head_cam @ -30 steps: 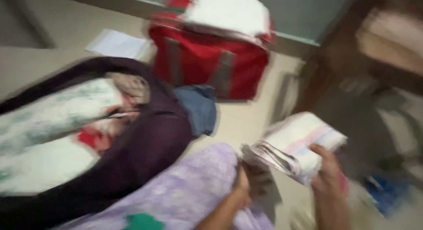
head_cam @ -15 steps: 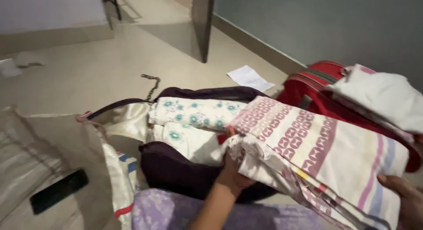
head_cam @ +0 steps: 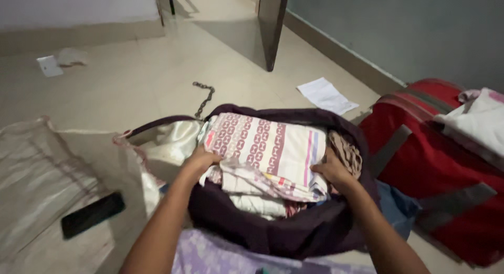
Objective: The person folds various pieces of clothing, including a floral scarf, a patterned cloth, and a yellow garment, and places them into a purple duffel bag. They arrange the items to fit neatly and then zip the bag closed.
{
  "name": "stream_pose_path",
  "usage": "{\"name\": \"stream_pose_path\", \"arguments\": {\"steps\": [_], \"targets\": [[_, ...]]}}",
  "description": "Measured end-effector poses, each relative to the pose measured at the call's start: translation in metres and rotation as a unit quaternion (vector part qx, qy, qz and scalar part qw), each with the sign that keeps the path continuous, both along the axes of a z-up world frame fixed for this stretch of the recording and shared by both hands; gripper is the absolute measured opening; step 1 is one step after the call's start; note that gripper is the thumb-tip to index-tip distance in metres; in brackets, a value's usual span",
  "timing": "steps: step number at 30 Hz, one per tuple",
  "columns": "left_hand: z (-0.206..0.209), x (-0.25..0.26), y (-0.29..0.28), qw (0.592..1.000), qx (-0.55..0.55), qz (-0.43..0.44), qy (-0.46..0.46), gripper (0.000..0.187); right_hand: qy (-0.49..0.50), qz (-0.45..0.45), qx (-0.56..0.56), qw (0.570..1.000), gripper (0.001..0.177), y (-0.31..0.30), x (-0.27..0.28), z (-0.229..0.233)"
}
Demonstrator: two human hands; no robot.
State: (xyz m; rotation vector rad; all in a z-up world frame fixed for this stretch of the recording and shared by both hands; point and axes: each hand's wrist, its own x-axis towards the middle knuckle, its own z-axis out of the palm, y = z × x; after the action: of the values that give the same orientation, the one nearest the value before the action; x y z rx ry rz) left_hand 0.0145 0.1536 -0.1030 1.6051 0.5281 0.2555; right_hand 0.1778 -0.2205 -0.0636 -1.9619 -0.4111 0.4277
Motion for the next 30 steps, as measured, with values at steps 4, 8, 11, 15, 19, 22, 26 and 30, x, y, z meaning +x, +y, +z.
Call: {"name": "stream_pose_path", "arguments": {"steps": [4, 8, 11, 15, 19, 22, 26, 30], "targets": [[0.007, 0.014, 0.005, 0.997, -0.062, 0.021, -0.030, 0.083, -0.083, -0.007, 0.003, 0.996, 0.068, -0.008, 0.020, -0.018], [0.043, 0.012, -0.008, 0.976, 0.163, 0.114, 0.085, 0.090, -0.124, -0.007, -0.055, 0.991, 0.091, 0.007, 0.008, 0.010], [0.082, 0.015, -0.023, 0.916, 0.309, 0.144, 0.210, 0.093, -0.194, -0.052, -0.229, 0.952, 0.113, 0.024, -0.004, 0.054], [0.118, 0.023, -0.052, 0.772, 0.636, 0.002, 0.010, 0.072, -0.383, 0.044, -0.306, 0.870, 0.103, 0.065, -0.039, 0.074], [0.117, 0.033, -0.088, 0.817, 0.491, -0.172, 0.250, 0.089, -0.259, 0.205, -0.391, 0.859, 0.103, 0.107, -0.047, 0.060], [0.105, 0.031, -0.085, 0.827, 0.452, -0.184, 0.278, 0.100, -0.266, 0.255, -0.384, 0.847, 0.101, 0.097, -0.039, 0.056], [0.086, 0.060, -0.066, 0.827, 0.431, -0.189, 0.309, 0.110, -0.288, 0.289, -0.366, 0.837, 0.097, 0.106, -0.014, 0.042], [0.069, 0.088, -0.044, 0.840, 0.415, -0.177, 0.301, 0.113, -0.344, 0.285, -0.341, 0.827, 0.092, 0.128, 0.021, 0.027]]}}
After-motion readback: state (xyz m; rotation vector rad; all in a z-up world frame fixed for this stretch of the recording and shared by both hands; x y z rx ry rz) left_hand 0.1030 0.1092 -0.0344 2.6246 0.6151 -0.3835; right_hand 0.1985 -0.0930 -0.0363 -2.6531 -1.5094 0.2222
